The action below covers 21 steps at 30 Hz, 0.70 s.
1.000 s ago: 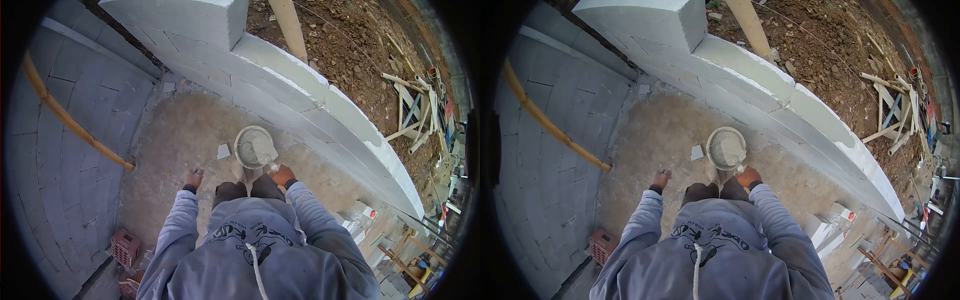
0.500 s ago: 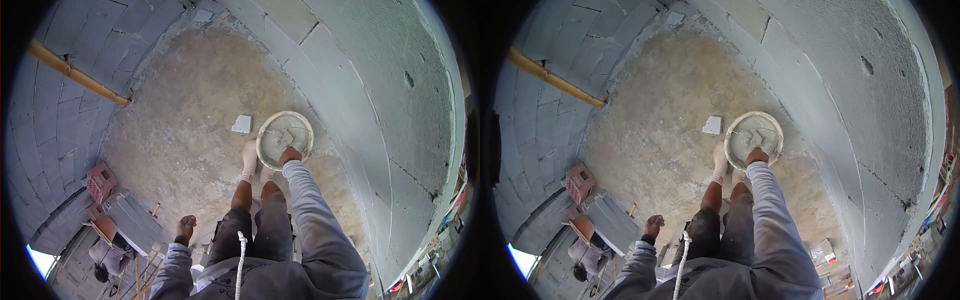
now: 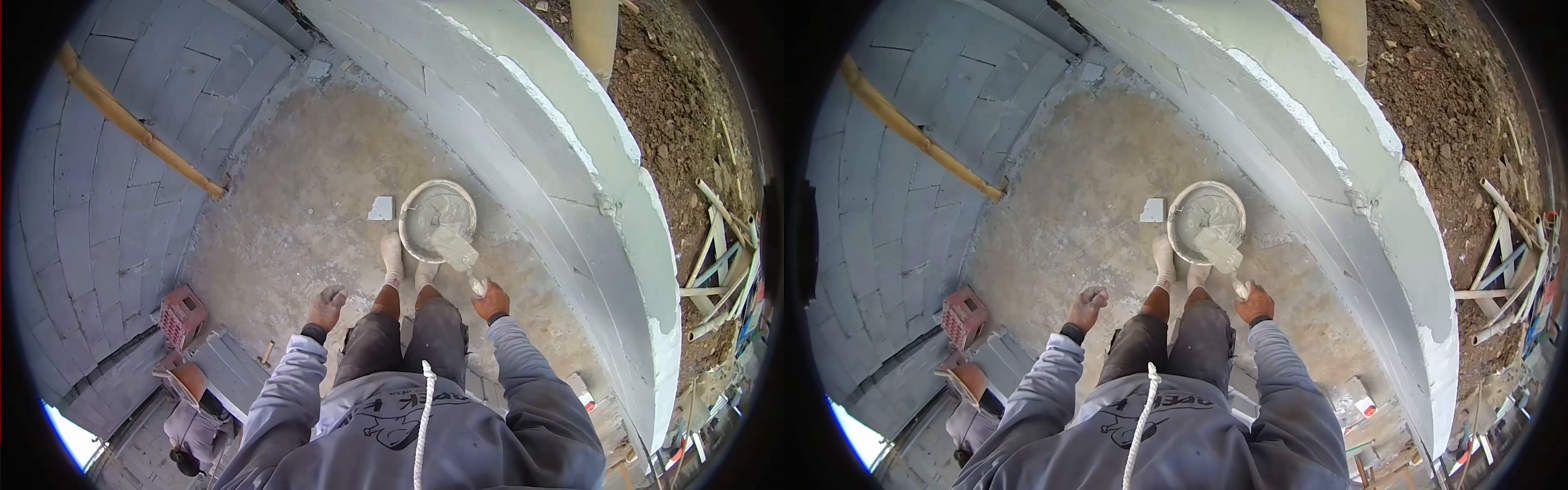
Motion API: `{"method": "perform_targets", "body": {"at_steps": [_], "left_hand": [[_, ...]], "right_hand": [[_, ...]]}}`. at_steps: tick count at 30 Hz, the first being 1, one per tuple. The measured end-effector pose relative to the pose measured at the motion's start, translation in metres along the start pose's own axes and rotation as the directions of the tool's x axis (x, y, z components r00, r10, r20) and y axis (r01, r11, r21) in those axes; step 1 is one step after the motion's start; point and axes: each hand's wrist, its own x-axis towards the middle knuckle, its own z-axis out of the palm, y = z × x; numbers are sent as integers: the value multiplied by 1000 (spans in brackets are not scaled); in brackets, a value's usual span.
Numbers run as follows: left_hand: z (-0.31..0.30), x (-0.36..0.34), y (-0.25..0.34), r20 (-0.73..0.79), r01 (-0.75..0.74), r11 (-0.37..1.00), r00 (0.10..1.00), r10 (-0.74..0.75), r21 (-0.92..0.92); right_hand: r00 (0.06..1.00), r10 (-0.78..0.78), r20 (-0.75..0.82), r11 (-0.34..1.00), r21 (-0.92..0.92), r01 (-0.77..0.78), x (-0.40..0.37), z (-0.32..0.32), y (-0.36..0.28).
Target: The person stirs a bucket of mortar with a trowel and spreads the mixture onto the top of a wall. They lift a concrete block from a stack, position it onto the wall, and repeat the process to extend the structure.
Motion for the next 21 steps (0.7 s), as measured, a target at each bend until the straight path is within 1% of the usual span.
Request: {"method": "perform_targets", "body": {"at_steps": [1, 2, 4, 5, 6, 8, 9, 11, 12, 13, 14, 16, 17, 18, 20, 21], "left_hand": [[-8, -1, 14, 15, -14, 996, 1000, 13, 91], [-13, 0, 30, 25, -44, 989, 999, 40, 145], [-26, -3, 52, 39, -98, 961, 995, 91, 258], [-29, 5, 43, 18, -134, 954, 991, 134, 268], [-35, 6, 53, 32, -145, 954, 989, 142, 261], [-40, 4, 77, 64, -152, 958, 988, 141, 245], [-44, -4, 97, 47, -160, 941, 987, 152, 298], [-48, -2, 109, 35, -253, 909, 966, 256, 330], [-50, 3, 111, 32, -300, 890, 951, 308, 343], [-52, 10, 110, 59, -345, 895, 937, 343, 281], [-57, 8, 120, 82, -330, 898, 944, 320, 292], [-68, -1, 144, 132, -303, 898, 953, 274, 321], [-75, 0, 148, 142, -362, 852, 932, 333, 378], [-82, 0, 152, 147, -383, 837, 924, 354, 390], [-103, 7, 155, 167, -432, 799, 901, 399, 419], [-122, 18, 144, 165, -431, 801, 902, 400, 416]], "right_hand": [[999, 9, 49, 994, 112, -15, -16, -15, 1], [996, 5, 87, 974, 227, -24, -29, -29, 1], [996, -53, 76, 918, 395, 19, -58, -59, -6], [996, -69, 51, 878, 477, 36, -74, -70, -10], [996, -88, 30, 833, 551, 57, -85, -84, -18], [997, -49, 60, 581, 813, -20, -113, -138, -62], [995, -39, 90, 425, 903, -65, -123, -157, -86], [987, -102, -126, 276, 949, 150, -123, -177, -129], [964, -120, -236, 199, 946, 257, -118, -187, -153], [960, -163, -229, 50, 970, 240, -110, -199, -182], [952, -209, -225, -99, 973, 208, -101, -210, -212], [920, -290, -264, -221, 954, 204, -65, -221, -258], [922, -266, -280, -276, 939, 205, -47, -230, -282], [925, -240, -295, -334, 919, 207, -31, -236, -305], [928, -104, -357, -327, 894, 307, 3, -242, -351], [915, 24, -403, -250, 884, 396, 17, -247, -375]]}}
